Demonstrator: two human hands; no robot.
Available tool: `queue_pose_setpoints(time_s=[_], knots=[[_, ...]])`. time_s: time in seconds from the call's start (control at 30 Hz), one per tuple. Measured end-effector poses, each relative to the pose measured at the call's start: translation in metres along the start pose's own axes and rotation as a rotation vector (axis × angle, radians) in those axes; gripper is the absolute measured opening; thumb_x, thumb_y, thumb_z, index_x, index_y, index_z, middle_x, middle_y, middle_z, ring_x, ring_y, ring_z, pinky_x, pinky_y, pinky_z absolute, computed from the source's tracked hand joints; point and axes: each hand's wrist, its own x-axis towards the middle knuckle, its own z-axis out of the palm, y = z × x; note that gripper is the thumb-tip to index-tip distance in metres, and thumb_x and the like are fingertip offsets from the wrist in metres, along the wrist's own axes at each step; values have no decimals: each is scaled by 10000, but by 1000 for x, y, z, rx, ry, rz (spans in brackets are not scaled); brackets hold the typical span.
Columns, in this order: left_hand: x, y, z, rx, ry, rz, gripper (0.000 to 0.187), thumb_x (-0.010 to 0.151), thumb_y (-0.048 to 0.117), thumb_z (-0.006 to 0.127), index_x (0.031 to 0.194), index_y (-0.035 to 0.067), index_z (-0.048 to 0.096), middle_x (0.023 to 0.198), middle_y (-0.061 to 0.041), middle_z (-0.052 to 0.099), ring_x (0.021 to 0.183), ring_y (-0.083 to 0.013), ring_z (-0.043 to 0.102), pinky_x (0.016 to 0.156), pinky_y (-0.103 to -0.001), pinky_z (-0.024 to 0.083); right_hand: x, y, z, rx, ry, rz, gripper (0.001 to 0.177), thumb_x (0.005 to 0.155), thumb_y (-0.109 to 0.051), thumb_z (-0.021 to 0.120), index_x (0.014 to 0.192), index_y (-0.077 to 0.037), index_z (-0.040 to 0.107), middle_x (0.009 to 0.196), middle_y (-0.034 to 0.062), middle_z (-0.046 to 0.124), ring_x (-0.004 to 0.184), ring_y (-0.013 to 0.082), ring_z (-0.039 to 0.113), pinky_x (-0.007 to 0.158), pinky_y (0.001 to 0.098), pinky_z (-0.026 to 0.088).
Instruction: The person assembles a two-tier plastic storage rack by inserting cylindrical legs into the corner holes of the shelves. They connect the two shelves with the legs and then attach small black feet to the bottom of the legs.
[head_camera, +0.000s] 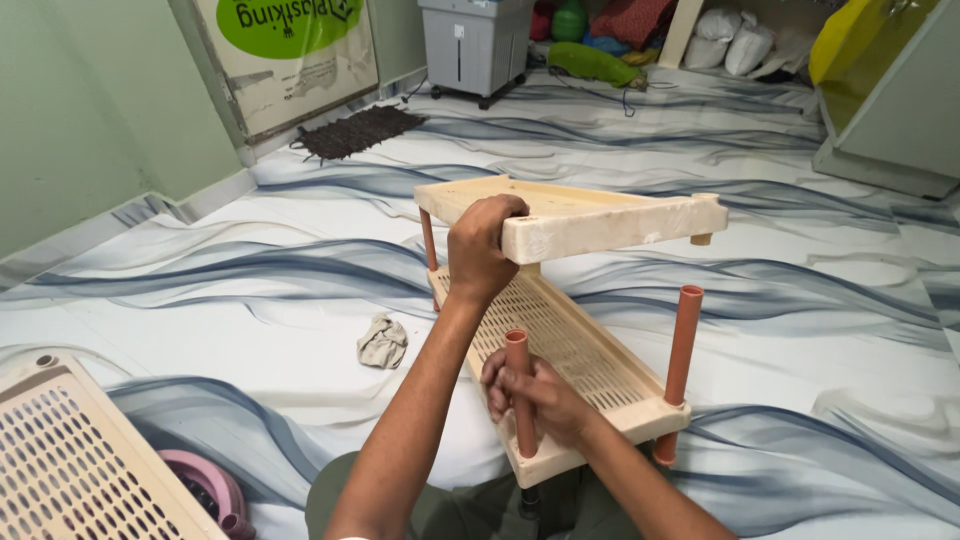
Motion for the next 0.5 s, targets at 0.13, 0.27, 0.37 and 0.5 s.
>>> queue_pose_setpoints(time_s=[0.13, 0.27, 0.37, 0.5], knots=[[-7, 5, -1, 16, -16, 35, 233, 749, 20, 763, 947, 68, 650, 959, -99, 703, 912, -325, 682, 806, -399, 546, 2, -1, 1, -119, 244, -111, 571, 1001, -575, 573, 1118, -17, 560, 660, 0, 434, 491, 74, 417, 461, 230, 388], [-19, 8, -8, 14, -60, 25, 295, 714, 69, 805, 970, 70, 660, 959, -97, 700, 942, -327, 679, 857, -421, 533, 0, -22, 2, -87, 302, -176, 656, 944, -664, 464, 1163, -53, 556, 684, -7, 460, 478, 58, 419, 440, 208, 379], [-26, 4, -10, 49, -103, -39, 418, 677, 37, 756, 1082, 94, 674, 1112, -85, 738, 1108, -300, 689, 981, -432, 524, -3, -36, 3, -143, 363, -222, 658, 915, -674, 456, 1185, -82, 552, 706, -5, 481, 500, 64, 455, 459, 205, 399], [-47, -14, -10, 83, -220, -122, 677, 676, 67, 800, 1321, 96, 594, 1404, -149, 609, 1356, -338, 535, 1138, -495, 422, -6, -41, 0, -235, 488, -267, 643, 986, -649, 492, 1072, -12, 495, 714, 30, 463, 511, 86, 433, 447, 237, 383]])
